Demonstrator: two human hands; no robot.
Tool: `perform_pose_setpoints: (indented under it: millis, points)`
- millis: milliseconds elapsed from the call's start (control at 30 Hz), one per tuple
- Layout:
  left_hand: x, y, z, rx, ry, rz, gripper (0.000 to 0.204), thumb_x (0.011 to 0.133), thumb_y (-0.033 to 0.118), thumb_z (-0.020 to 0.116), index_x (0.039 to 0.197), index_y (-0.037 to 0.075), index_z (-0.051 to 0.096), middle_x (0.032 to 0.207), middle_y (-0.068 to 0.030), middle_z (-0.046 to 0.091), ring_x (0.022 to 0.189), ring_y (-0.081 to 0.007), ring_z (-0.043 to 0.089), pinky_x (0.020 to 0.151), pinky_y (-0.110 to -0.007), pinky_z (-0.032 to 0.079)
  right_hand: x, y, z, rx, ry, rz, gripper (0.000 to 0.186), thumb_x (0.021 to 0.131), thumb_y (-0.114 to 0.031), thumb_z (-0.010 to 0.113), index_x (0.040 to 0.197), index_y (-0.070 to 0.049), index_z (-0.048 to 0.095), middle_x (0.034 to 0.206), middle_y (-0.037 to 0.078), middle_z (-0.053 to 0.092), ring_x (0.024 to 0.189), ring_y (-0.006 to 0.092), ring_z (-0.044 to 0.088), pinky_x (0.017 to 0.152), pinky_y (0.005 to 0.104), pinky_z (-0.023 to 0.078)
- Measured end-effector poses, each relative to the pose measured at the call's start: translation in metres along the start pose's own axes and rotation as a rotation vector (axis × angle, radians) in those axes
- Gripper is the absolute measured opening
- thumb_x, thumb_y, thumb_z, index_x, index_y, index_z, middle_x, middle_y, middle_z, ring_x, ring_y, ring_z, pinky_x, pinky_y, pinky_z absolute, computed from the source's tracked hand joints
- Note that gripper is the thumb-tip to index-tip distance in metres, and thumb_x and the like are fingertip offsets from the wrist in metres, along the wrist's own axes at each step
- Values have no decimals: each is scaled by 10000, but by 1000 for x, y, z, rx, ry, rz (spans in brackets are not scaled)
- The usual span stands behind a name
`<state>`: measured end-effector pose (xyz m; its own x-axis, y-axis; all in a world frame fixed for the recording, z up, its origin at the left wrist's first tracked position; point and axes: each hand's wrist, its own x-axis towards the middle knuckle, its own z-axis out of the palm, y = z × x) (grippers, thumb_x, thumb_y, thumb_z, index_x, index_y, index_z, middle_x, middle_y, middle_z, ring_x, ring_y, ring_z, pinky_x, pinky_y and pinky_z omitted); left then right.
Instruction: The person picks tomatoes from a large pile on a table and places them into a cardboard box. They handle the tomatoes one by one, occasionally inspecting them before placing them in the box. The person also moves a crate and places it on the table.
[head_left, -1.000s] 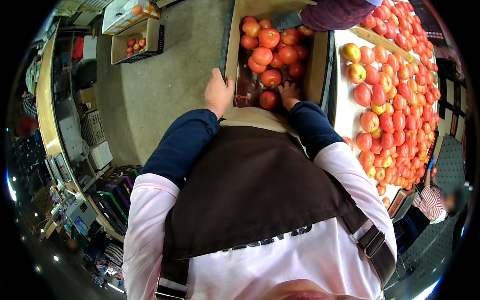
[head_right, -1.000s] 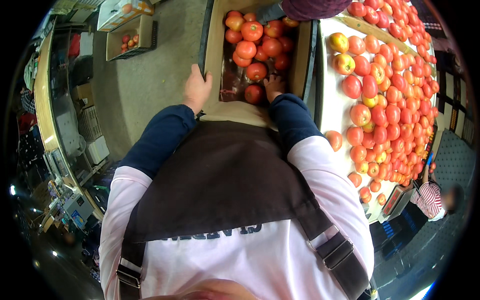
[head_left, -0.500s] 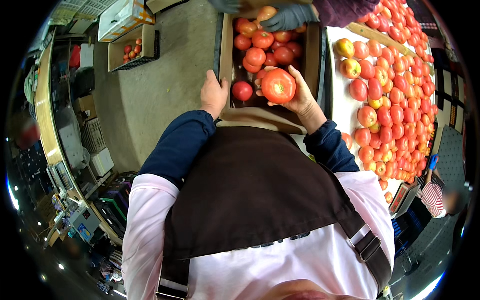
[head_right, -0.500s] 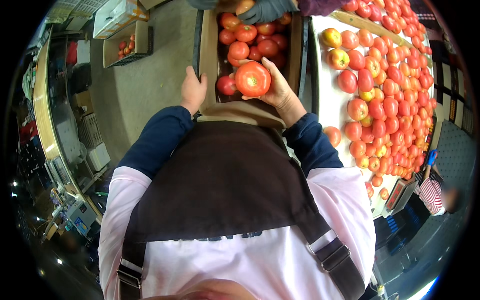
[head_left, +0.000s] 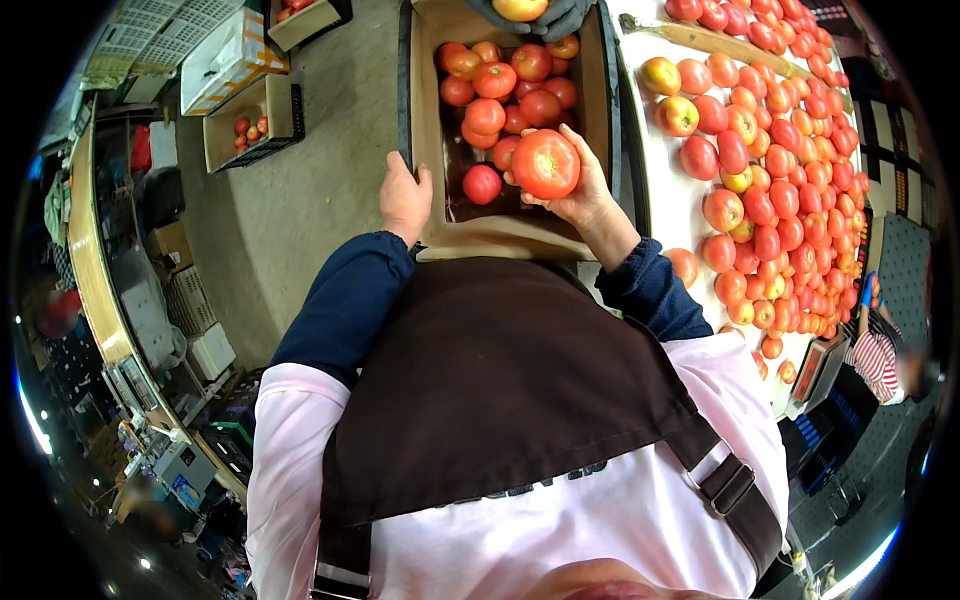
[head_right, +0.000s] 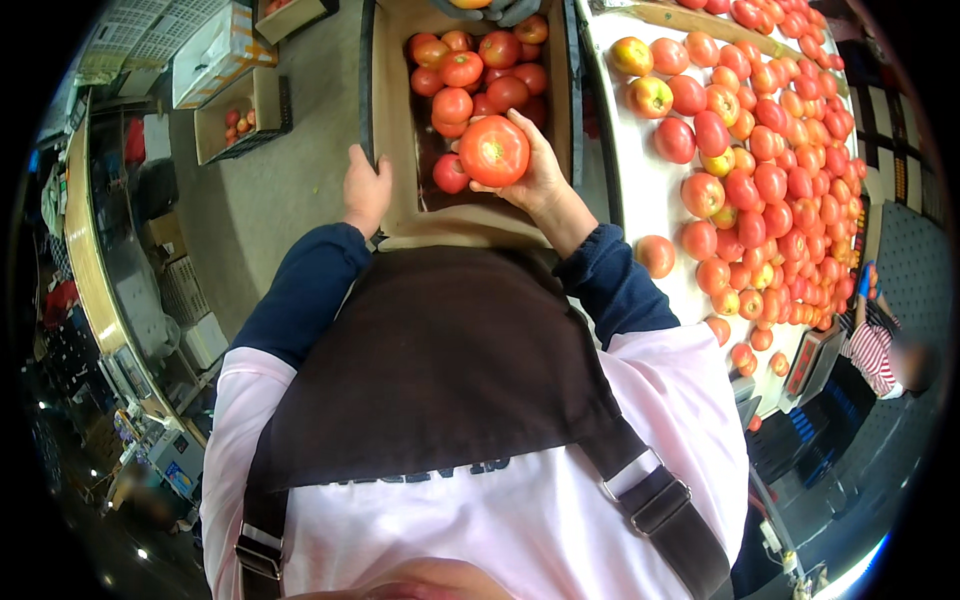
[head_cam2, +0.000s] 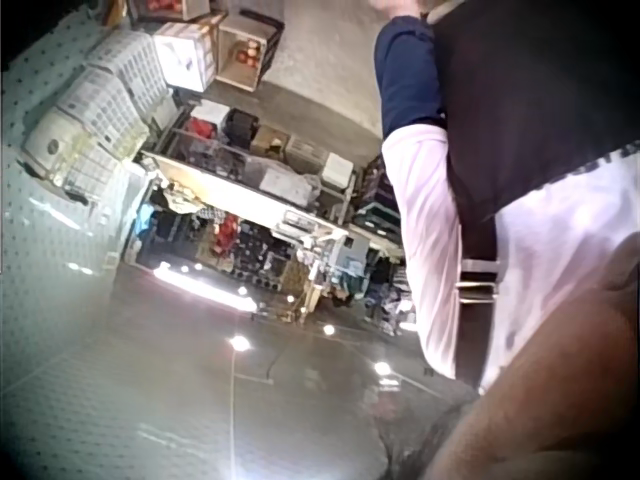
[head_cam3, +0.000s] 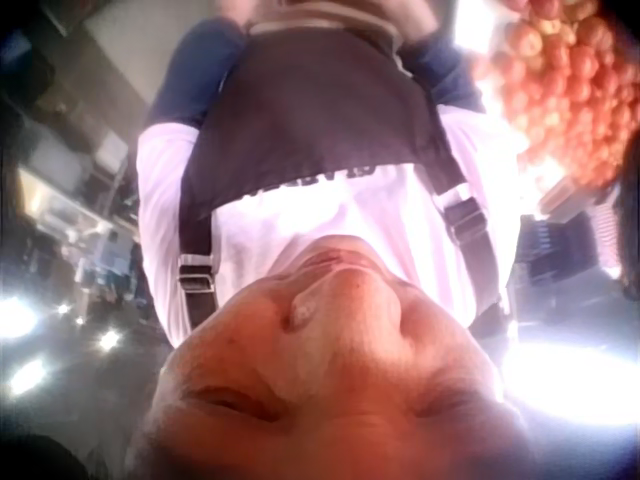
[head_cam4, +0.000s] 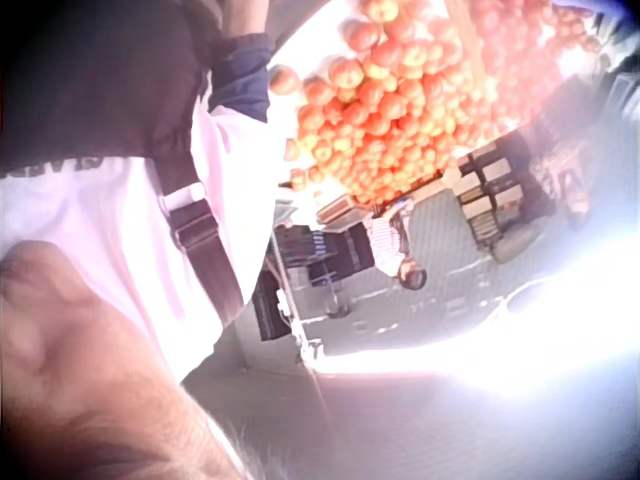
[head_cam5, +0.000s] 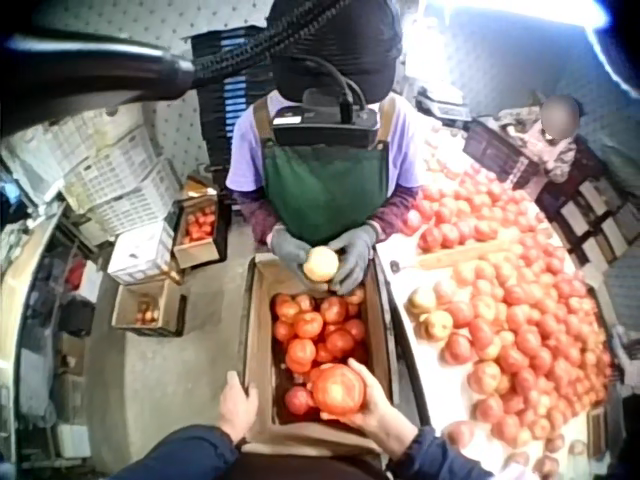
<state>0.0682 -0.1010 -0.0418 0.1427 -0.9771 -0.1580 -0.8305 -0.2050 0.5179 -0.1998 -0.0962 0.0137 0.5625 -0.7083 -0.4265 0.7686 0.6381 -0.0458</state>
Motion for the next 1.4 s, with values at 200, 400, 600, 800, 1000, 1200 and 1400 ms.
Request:
perform_pose_setpoints:
  millis: [200,400,600,800,1000,1200,1400]
  points:
    - [-1,3,-3,50,-9,-10,320,879,257,569,1006,5,416,835,-271,619,788,-465,601,694,-536,478,8,4,-13,50,185,-48,585,948,-527,421,1280,-48,475,1238,239,559,1107,423,570,775,520,561]
    - [-4,9,-9,40,16,3,392,858,272,605,1083,-3,439,1007,-276,582,927,-453,568,795,-507,467,34,15,-39,89,213,-22,627,954,-556,381,1331,-58,427,1338,219,494,1175,419,529,852,523,525]
    - [-22,37,-26,248,213,494,649,796,327,702,1291,8,427,1264,-208,469,1168,-378,459,942,-469,410,44,30,-38,37,305,-78,541,991,-501,335,1308,-77,449,1263,158,547,1142,364,550,880,569,496]
    - [-26,72,-32,-274,-297,507,904,666,300,818,1380,38,330,1329,-206,420,1217,-379,460,1000,-410,418,55,59,-20,-49,312,-41,483,1012,-439,302,1287,-81,475,1240,144,570,1154,344,543,943,563,455]
    - [-33,49,-56,-549,-229,385,688,649,213,816,1239,86,486,1189,-155,519,1128,-334,525,978,-382,429,44,72,4,-340,171,42,540,1012,-492,305,1336,-79,430,1312,148,524,1157,313,549,941,488,462]
    - [-33,-27,-97,-881,66,138,579,722,166,803,1215,82,512,1200,-115,531,1102,-231,544,963,-343,442,43,64,-48,-441,248,150,417,989,-420,426,1150,-46,517,974,119,632,889,248,609,821,391,496]
    - [-57,-106,-116,-1050,159,-437,647,753,197,807,1274,74,444,1191,-111,539,1061,-213,553,929,-327,464,30,71,-64,-454,371,168,330,977,-330,455,1094,-32,535,950,119,635,828,230,596,789,368,486]
